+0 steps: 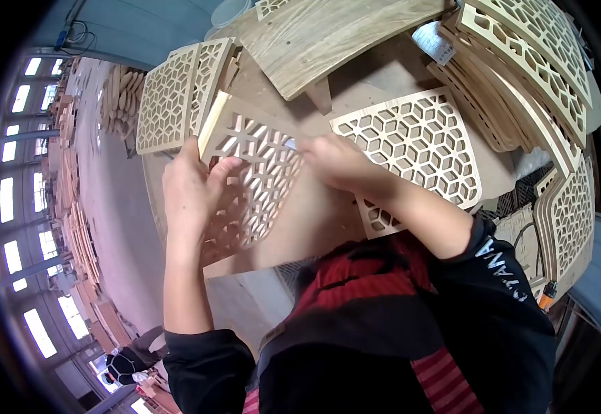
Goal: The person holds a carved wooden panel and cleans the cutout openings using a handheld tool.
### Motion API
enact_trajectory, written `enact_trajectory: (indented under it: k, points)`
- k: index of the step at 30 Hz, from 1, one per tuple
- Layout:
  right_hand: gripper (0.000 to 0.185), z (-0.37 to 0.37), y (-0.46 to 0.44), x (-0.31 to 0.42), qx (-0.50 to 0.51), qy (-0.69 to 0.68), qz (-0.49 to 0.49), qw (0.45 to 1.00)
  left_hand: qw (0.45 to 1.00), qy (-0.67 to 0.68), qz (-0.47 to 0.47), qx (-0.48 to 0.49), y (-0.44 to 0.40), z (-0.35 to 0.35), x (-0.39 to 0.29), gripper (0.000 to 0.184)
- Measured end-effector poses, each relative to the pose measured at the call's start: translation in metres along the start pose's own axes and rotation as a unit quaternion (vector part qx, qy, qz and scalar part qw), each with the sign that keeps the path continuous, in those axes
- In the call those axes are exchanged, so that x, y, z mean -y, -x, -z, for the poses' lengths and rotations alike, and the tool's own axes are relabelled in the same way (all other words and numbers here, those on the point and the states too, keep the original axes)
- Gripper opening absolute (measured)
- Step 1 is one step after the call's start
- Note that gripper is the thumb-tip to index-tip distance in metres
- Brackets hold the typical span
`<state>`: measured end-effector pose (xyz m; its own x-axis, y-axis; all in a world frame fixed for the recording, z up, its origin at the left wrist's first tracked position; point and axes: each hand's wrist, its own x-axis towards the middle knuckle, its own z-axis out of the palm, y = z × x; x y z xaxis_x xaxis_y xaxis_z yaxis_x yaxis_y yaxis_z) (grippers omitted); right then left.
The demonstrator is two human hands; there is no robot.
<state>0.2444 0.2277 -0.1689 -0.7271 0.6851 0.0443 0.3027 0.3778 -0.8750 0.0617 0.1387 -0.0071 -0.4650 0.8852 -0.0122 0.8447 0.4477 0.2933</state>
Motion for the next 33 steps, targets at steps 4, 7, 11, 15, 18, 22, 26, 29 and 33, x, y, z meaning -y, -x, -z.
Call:
enact_trajectory:
  k: [4, 7, 11, 15, 18, 22, 26, 29, 33]
  points:
    - [0.018, 0.016, 0.034, -0.011, -0.001, -0.029, -0.021, 0.999, 1.0, -0.024, 0.017, 0.011, -0.003, 0.002, 0.001, 0.039]
    - [0.02, 0.009, 0.028, -0.008, -0.003, -0.022, -0.017, 1.0, 1.0, -0.028, 0.008, 0.011, -0.002, 0.002, -0.001, 0.038]
    - [0.023, 0.004, -0.001, 0.015, 0.046, -0.038, -0.096, 0.994, 1.0, -0.013, 0.003, 0.011, 0.0, 0.001, -0.004, 0.037]
    - [0.021, 0.008, 0.035, -0.01, -0.018, 0.002, 0.014, 1.0, 1.0, 0.011, 0.0, 0.007, 0.0, 0.002, -0.003, 0.037]
    - [0.02, 0.007, 0.051, -0.013, -0.037, -0.005, -0.007, 0.999, 1.0, 0.0, 0.002, 0.011, 0.0, 0.001, -0.004, 0.038]
    - [0.023, -0.008, 0.008, 0.004, 0.009, -0.015, -0.074, 0.997, 1.0, -0.019, -0.015, 0.002, 0.002, -0.001, -0.006, 0.039]
    - [0.022, -0.006, 0.01, -0.006, -0.008, 0.003, -0.007, 1.0, 1.0, 0.006, -0.005, 0.013, 0.003, 0.0, -0.004, 0.041]
    - [0.02, 0.017, 0.045, -0.007, 0.004, 0.025, -0.036, 0.999, 1.0, -0.007, -0.027, 0.011, 0.002, -0.002, 0.001, 0.043]
    - [0.02, -0.001, 0.04, -0.02, -0.047, 0.036, 0.008, 0.998, 0.999, -0.007, -0.035, 0.009, 0.003, -0.004, 0.0, 0.043]
